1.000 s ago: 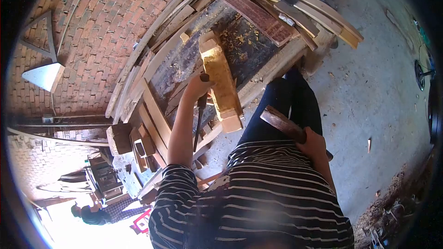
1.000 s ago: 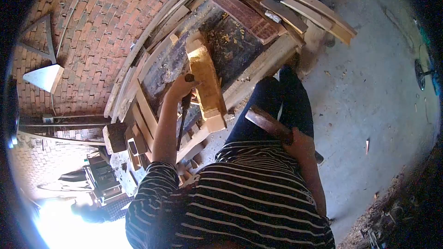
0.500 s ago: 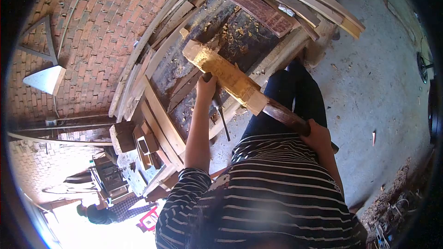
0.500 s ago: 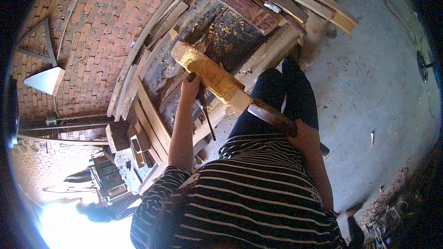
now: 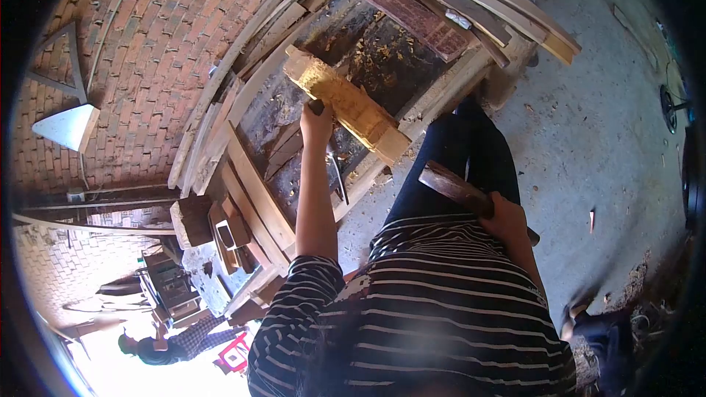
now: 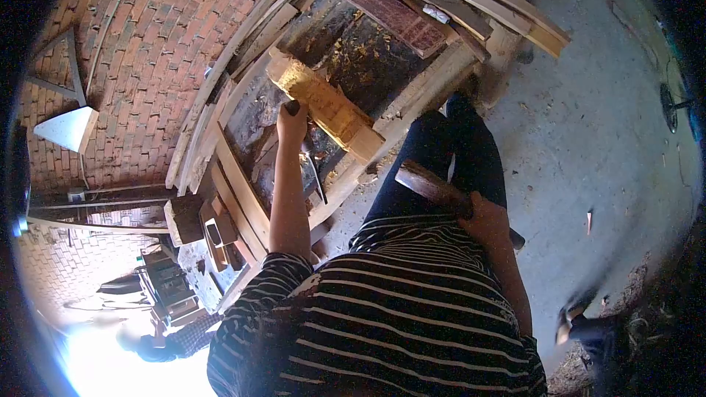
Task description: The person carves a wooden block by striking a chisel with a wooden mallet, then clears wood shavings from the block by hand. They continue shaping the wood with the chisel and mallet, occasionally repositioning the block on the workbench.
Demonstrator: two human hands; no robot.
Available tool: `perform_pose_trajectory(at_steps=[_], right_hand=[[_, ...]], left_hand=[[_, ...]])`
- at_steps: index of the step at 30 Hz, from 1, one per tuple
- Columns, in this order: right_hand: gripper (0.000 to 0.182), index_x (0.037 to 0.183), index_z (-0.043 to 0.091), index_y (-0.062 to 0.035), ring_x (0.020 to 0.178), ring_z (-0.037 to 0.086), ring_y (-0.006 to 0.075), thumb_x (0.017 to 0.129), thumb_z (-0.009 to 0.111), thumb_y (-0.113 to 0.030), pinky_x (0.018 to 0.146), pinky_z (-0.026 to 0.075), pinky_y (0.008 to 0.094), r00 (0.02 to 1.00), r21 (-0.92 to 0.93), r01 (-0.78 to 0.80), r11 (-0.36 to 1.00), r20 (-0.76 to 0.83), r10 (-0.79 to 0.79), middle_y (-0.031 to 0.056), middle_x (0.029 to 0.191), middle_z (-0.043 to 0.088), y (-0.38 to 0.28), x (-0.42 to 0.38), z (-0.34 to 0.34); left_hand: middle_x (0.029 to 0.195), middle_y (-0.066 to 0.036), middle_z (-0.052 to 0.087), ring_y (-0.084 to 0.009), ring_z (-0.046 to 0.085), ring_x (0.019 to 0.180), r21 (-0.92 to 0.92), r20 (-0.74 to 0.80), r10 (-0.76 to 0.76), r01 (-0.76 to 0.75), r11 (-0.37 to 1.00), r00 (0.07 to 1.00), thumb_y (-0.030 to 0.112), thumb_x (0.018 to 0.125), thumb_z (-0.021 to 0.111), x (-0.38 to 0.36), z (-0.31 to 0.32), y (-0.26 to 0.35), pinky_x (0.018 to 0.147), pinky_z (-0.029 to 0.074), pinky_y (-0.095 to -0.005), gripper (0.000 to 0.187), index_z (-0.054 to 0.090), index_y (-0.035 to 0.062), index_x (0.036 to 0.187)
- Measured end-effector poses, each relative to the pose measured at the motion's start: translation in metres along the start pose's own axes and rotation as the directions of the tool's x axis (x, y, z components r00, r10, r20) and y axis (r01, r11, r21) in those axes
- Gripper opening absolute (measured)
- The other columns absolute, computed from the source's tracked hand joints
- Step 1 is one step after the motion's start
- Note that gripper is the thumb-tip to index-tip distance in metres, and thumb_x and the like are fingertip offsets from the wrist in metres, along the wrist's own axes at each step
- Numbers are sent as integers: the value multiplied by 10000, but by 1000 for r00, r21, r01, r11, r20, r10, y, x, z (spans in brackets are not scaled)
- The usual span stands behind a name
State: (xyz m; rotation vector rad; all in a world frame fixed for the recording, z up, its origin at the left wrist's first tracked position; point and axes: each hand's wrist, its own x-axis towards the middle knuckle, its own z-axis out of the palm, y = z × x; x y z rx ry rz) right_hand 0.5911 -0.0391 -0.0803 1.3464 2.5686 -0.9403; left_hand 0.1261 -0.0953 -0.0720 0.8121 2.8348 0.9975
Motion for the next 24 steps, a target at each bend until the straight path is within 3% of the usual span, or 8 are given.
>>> perform_pose_trajectory(at_steps=[1, 3, 6, 8, 10, 12, 19, 24], right_hand=[[484, 992, 521, -78, 793, 657, 345, 650, 786, -292, 691, 527, 438, 1000, -3, -2, 1000, 0, 2, 154, 852, 659, 0, 0, 0], [472, 994, 530, -85, 795, 658, 352, 659, 780, -304, 688, 526, 442, 999, 5, -17, 1000, 31, 17, 159, 860, 663, -1, 1, -4], [480, 1026, 541, -88, 797, 655, 368, 675, 764, -327, 692, 526, 449, 995, 23, -80, 997, 68, 78, 171, 879, 666, -4, 6, -5], [490, 1043, 544, -89, 840, 648, 369, 677, 755, -336, 720, 516, 452, 993, 54, -105, 993, 67, 101, 180, 904, 663, -10, 10, -9], [500, 1060, 547, -91, 883, 640, 369, 679, 746, -346, 749, 505, 456, 989, 87, -138, 987, 62, 133, 189, 928, 660, -14, 13, -8], [521, 1071, 542, -91, 892, 640, 372, 672, 760, -345, 755, 507, 454, 992, 104, -125, 987, 20, 124, 188, 923, 661, -15, 16, -6], [528, 1063, 543, -84, 864, 642, 384, 674, 765, -363, 738, 517, 449, 993, 111, -97, 989, -60, 104, 181, 931, 663, -26, 14, -6], [541, 1075, 539, -78, 852, 648, 379, 691, 761, -386, 731, 518, 444, 990, 119, -127, 985, -51, 133, 182, 918, 662, -31, 13, -13]], left_hand=[[777, -137, 629, -220, 626, 637, -3, 1, -1, 1, 1000, 1000, 242, 800, 694, -3, 1, -3, 594, 497, -336, 328, 563, -18, 953], [852, -201, 666, -348, 667, 740, -54, 1, 123, -123, 991, 992, 258, 775, 701, -29, -26, 41, 669, 526, -394, 366, 569, 17, 1017], [789, -158, 666, -312, 670, 722, -48, 23, 225, -224, 974, 974, 244, 784, 706, -63, -55, 106, 630, 531, -393, 246, 578, 88, 925], [765, -137, 656, -287, 668, 692, 14, -35, 411, -411, 911, 911, 192, 754, 712, -78, -55, 115, 592, 533, -383, 206, 559, 93, 850], [766, -61, 618, -255, 630, 657, 48, -77, 760, -759, 650, 646, 110, 681, 706, -75, -54, 114, 602, 515, -379, 198, 556, 119, 811], [755, -43, 594, -247, 608, 656, 14, -64, 900, -901, 433, 432, 81, 707, 687, -66, -57, 123, 608, 495, -379, 172, 571, 117, 829], [719, -55, 554, -255, 606, 668, -139, -233, 946, -970, 198, 227, 25, 680, 691, -33, -29, 112, 579, 488, -358, 189, 553, 91, 791], [727, -60, 561, -260, 615, 684, -214, -207, 956, -963, 162, 207, 40, 680, 683, -23, -17, 98, 589, 503, -360, 185, 556, 95, 802]])
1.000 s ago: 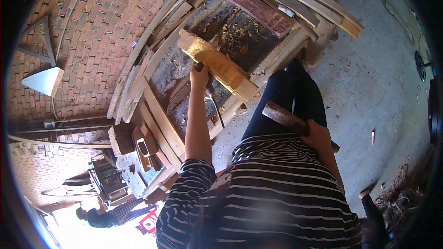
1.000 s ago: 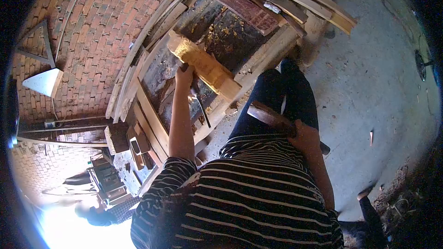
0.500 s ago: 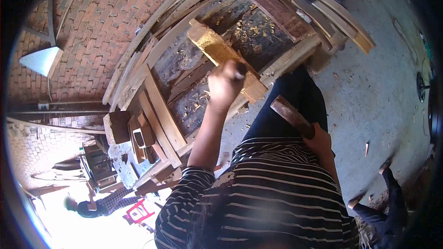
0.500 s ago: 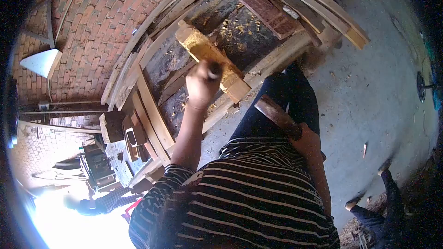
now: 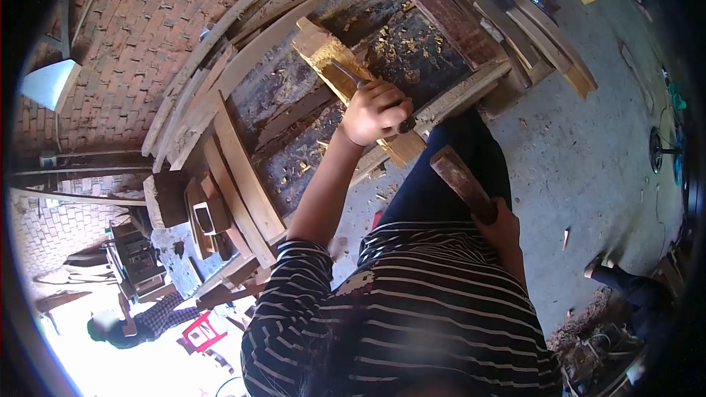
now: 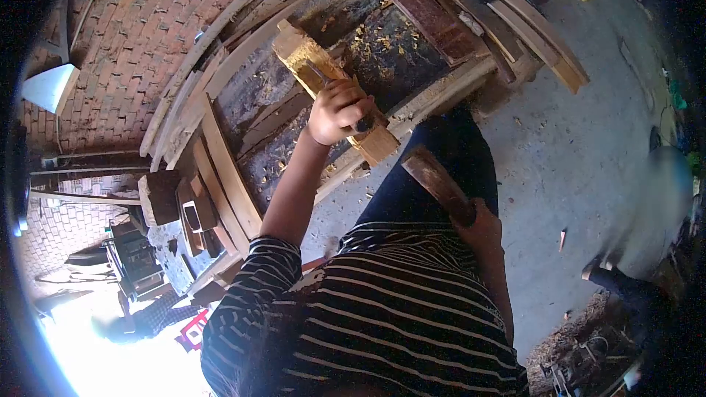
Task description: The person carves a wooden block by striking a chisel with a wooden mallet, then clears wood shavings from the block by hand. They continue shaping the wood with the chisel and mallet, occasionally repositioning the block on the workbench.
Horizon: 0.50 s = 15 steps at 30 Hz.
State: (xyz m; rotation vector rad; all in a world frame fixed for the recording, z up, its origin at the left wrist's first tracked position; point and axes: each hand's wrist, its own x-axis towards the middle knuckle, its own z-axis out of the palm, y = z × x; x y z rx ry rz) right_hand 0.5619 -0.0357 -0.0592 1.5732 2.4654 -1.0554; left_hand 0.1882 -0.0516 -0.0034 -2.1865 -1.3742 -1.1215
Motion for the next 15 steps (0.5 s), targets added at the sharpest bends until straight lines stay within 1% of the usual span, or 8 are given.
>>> perform_pose_trajectory(at_steps=[3, 5, 6, 8, 10, 12, 13, 15], right_hand=[[476, 1034, 555, -85, 836, 660, 362, 707, 769, -356, 707, 528, 439, 999, 33, 4, 999, -41, -3, 176, 910, 665, -7, 0, -5], [476, 1037, 554, -82, 834, 662, 358, 712, 767, -357, 709, 528, 438, 998, 73, 41, 997, -48, -37, 175, 910, 666, -9, 3, -8], [476, 1039, 553, -80, 832, 665, 354, 716, 765, -359, 712, 529, 436, 996, 119, 79, 990, -61, -73, 173, 910, 667, -11, 5, -9], [481, 1036, 552, -68, 830, 667, 344, 712, 769, -350, 712, 528, 432, 989, 163, 127, 978, -98, -112, 167, 901, 667, -19, 7, -12], [487, 1033, 551, -57, 827, 669, 333, 708, 774, -342, 712, 528, 427, 979, 203, 177, 963, -138, -151, 160, 891, 667, -29, 9, -14], [463, 1033, 506, -28, 777, 645, 266, 670, 768, -144, 686, 508, 374, 880, 292, 459, 839, -282, -383, 145, 874, 627, -37, 11, -14], [463, 1033, 506, -28, 777, 645, 266, 670, 768, -144, 686, 508, 374, 879, 285, 460, 841, -276, -388, 145, 874, 627, -37, 13, -11], [452, 1045, 457, -41, 738, 607, 209, 667, 706, -37, 680, 499, 335, 822, 577, 558, 597, -284, -493, 119, 856, 583, -47, 19, -7]], left_hand=[[716, -56, 575, -258, 618, 664, -81, 59, 12, -7, 997, 998, 50, 633, 669, -5, 0, -4, 593, 507, -355, 186, 571, 106, 781], [680, -51, 585, -259, 617, 634, -128, 2, -109, 108, 986, 994, 98, 565, 670, -8, 1, -6, 580, 499, -354, 201, 588, 113, 748], [680, -51, 585, -259, 617, 634, -129, -2, -116, 115, 985, 993, 98, 565, 670, -10, 2, -7, 580, 499, -354, 201, 588, 113, 748], [646, -48, 584, -262, 613, 613, -54, -58, -272, 269, 962, 961, 161, 526, 686, -17, 2, -12, 562, 488, -355, 222, 602, 117, 727], [641, -48, 582, -259, 608, 606, -35, -65, -233, 231, 972, 970, 207, 508, 700, -24, 1, -16, 547, 479, -361, 264, 603, 113, 735], [692, -70, 626, -286, 633, 635, -26, -50, -189, 188, 982, 981, 205, 550, 724, -20, -4, -14, 594, 500, -377, 252, 593, 99, 738], [692, -70, 626, -286, 633, 635, -25, -57, -197, 196, 980, 979, 205, 550, 724, -18, -5, -13, 594, 500, -377, 252, 593, 99, 738], [684, -64, 618, -285, 629, 626, -50, -86, -172, 168, 985, 981, 239, 545, 732, -17, -6, -12, 588, 496, -374, 274, 593, 105, 739]])
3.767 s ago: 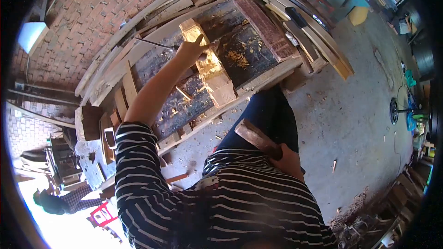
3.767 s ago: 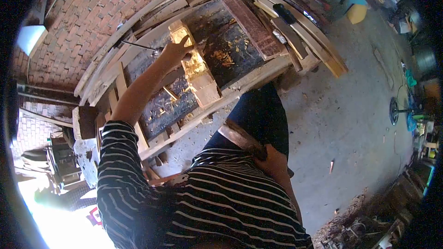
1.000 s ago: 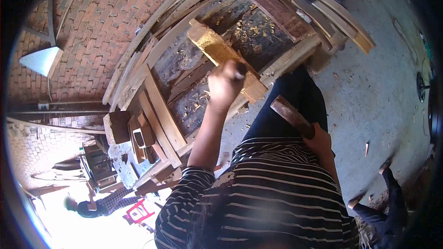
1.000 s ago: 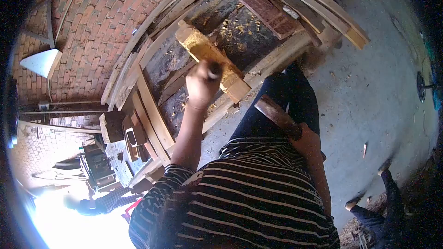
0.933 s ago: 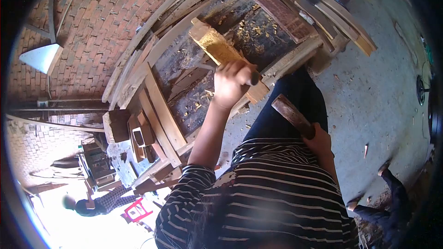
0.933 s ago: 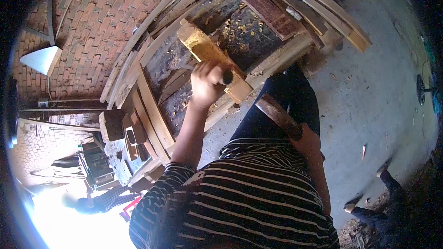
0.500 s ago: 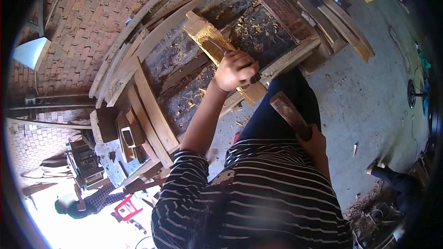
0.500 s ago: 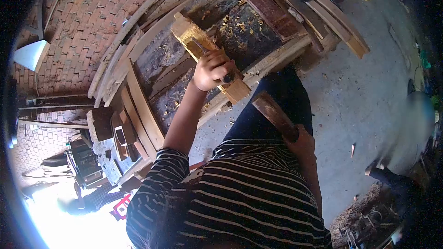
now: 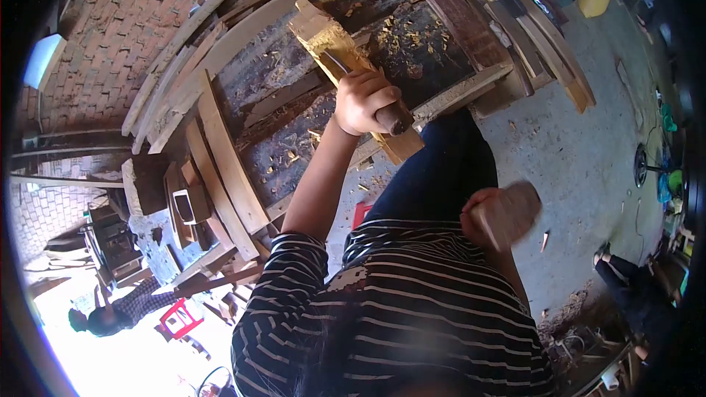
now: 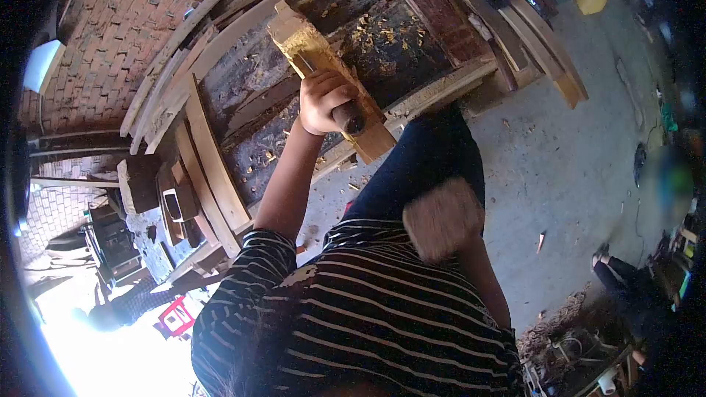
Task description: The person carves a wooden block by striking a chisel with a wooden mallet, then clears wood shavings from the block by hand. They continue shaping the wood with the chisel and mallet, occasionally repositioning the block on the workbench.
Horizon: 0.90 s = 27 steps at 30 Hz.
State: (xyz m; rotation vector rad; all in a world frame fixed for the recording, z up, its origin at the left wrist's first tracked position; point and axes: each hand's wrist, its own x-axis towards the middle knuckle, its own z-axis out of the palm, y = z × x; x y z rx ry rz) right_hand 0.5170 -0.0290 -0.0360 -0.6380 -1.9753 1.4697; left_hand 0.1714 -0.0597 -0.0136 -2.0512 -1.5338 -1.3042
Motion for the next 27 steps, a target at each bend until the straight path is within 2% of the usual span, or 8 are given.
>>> perform_pose_trajectory(at_steps=[5, 14, 16, 17, 19, 23, 24, 27], right_hand=[[501, 1101, 382, -61, 819, 582, 196, 684, 652, 8, 736, 489, 311, 966, 184, 103, 978, 214, -142, 126, 916, 556, -37, 40, 15], [435, 1078, 447, -74, 837, 600, 208, 708, 675, -48, 778, 496, 325, 896, 413, 408, 814, -10, -444, 119, 899, 575, -6, 56, 44], [284, 964, 558, -82, 865, 614, 176, 718, 699, -95, 777, 488, 306, 951, -405, 223, 887, 289, -107, 117, 912, 615, 51, 40, 44], [284, 964, 558, -82, 865, 614, 176, 718, 699, -95, 777, 488, 306, 949, -413, 233, 880, 294, -113, 117, 912, 615, 44, 44, 46], [437, 938, 554, -73, 630, 639, 249, 617, 806, -229, 562, 505, 352, 992, -300, 6, 954, 119, 31, 91, 735, 620, 16, 55, 59], [237, 878, 556, -67, 798, 592, 178, 694, 703, -34, 705, 477, 317, 977, -97, 121, 988, 188, -101, 101, 831, 599, -14, 42, 44], [346, 967, 496, -69, 767, 571, 203, 693, 702, -19, 696, 481, 341, 933, 258, 334, 907, 45, -357, 104, 834, 572, -9, 50, 54], [466, 1073, 439, -76, 794, 578, 232, 692, 701, -16, 719, 485, 356, 867, 289, 453, 843, 77, -492, 127, 907, 574, -25, 55, 45]], left_hand=[[659, -53, 589, -263, 611, 599, -21, -3, 30, -30, 999, 1000, 238, 529, 726, -1, 0, 0, 549, 486, -359, 278, 595, 111, 739], [657, -43, 581, -245, 603, 585, -66, -17, 68, -69, 995, 998, 235, 524, 720, -7, -3, -2, 545, 488, -353, 289, 610, 114, 762], [664, -43, 587, -248, 611, 598, -56, -29, 91, -92, 994, 995, 248, 525, 720, -10, -2, -2, 580, 498, -361, 303, 623, 113, 778], [664, -43, 587, -248, 611, 598, -52, -42, 94, -96, 994, 995, 248, 525, 720, -17, 1, -7, 580, 498, -361, 303, 623, 113, 778], [677, -44, 593, -247, 616, 612, -5, 73, 155, -155, 988, 985, 247, 529, 719, -30, 8, -18, 583, 500, -360, 290, 617, 116, 766], [676, -40, 586, -246, 608, 608, -33, 18, 82, -82, 996, 996, 222, 541, 718, -19, 1, -7, 559, 493, -359, 260, 594, 117, 745], [654, -36, 569, -244, 602, 598, -22, 18, 65, -65, 998, 998, 216, 542, 721, -15, -1, -6, 549, 490, -357, 267, 597, 115, 755], [644, -37, 556, -246, 597, 589, 8, -33, 50, -50, 999, 998, 217, 536, 721, -7, -4, -1, 545, 487, -360, 276, 596, 113, 759]])
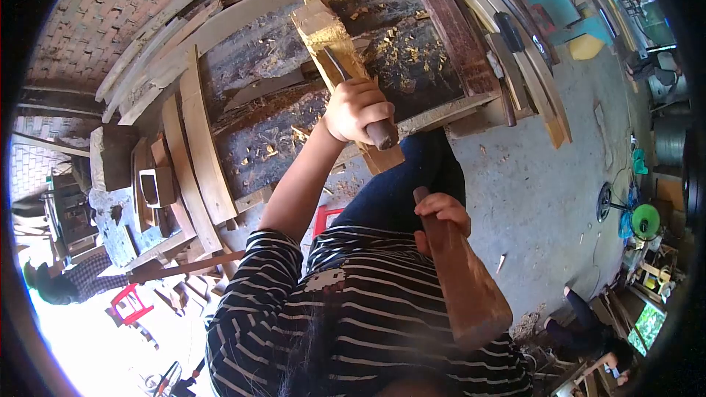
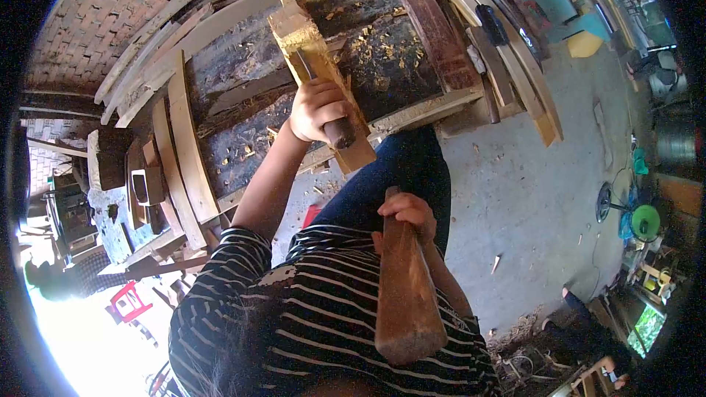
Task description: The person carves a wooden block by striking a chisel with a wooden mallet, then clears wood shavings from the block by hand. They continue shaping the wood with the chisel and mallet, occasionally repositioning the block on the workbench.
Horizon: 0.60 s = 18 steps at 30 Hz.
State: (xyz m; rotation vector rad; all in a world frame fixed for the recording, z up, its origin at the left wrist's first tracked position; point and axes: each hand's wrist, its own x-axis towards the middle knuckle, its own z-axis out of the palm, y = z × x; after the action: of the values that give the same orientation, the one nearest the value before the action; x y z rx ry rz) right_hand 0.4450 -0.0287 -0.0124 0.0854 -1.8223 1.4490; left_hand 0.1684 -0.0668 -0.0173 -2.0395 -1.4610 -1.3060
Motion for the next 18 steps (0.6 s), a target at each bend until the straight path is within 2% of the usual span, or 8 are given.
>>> perform_pose_trajectory(at_steps=[2, 7, 10, 18], right_hand=[[500, 1092, 426, -76, 812, 586, 241, 682, 706, -9, 732, 487, 352, 999, 3, 10, 1000, 36, -11, 136, 938, 569, -1, -3, -6], [498, 1080, 442, -72, 826, 594, 236, 668, 714, -1, 755, 488, 353, 982, -21, -180, 983, 51, 181, 128, 929, 574, -7, -10, -9], [493, 1075, 446, -69, 832, 596, 234, 669, 718, -6, 766, 487, 353, 981, 9, -191, 981, 26, 191, 124, 924, 578, -8, -10, -6], [494, 1053, 461, -65, 813, 603, 239, 649, 739, -7, 743, 490, 346, 991, 35, -116, 993, 66, 114, 127, 901, 588, -10, 4, -4]], left_hand=[[646, -40, 554, -249, 595, 586, -32, -29, 2, -3, 999, 1000, 212, 534, 717, 6, -1, 3, 541, 486, -362, 275, 595, 111, 759], [638, -41, 545, -247, 585, 576, -60, -37, 4, -6, 998, 999, 209, 539, 714, 7, -2, 1, 532, 475, -361, 274, 593, 107, 763], [634, -39, 538, -247, 580, 572, -7, -32, -8, 8, 1000, 999, 217, 538, 717, 4, 0, 4, 527, 470, -359, 282, 591, 108, 766], [644, -37, 540, -247, 579, 576, -14, -25, 4, -5, 1000, 1000, 230, 519, 712, 3, -3, 4, 525, 470, -357, 300, 591, 117, 769]])
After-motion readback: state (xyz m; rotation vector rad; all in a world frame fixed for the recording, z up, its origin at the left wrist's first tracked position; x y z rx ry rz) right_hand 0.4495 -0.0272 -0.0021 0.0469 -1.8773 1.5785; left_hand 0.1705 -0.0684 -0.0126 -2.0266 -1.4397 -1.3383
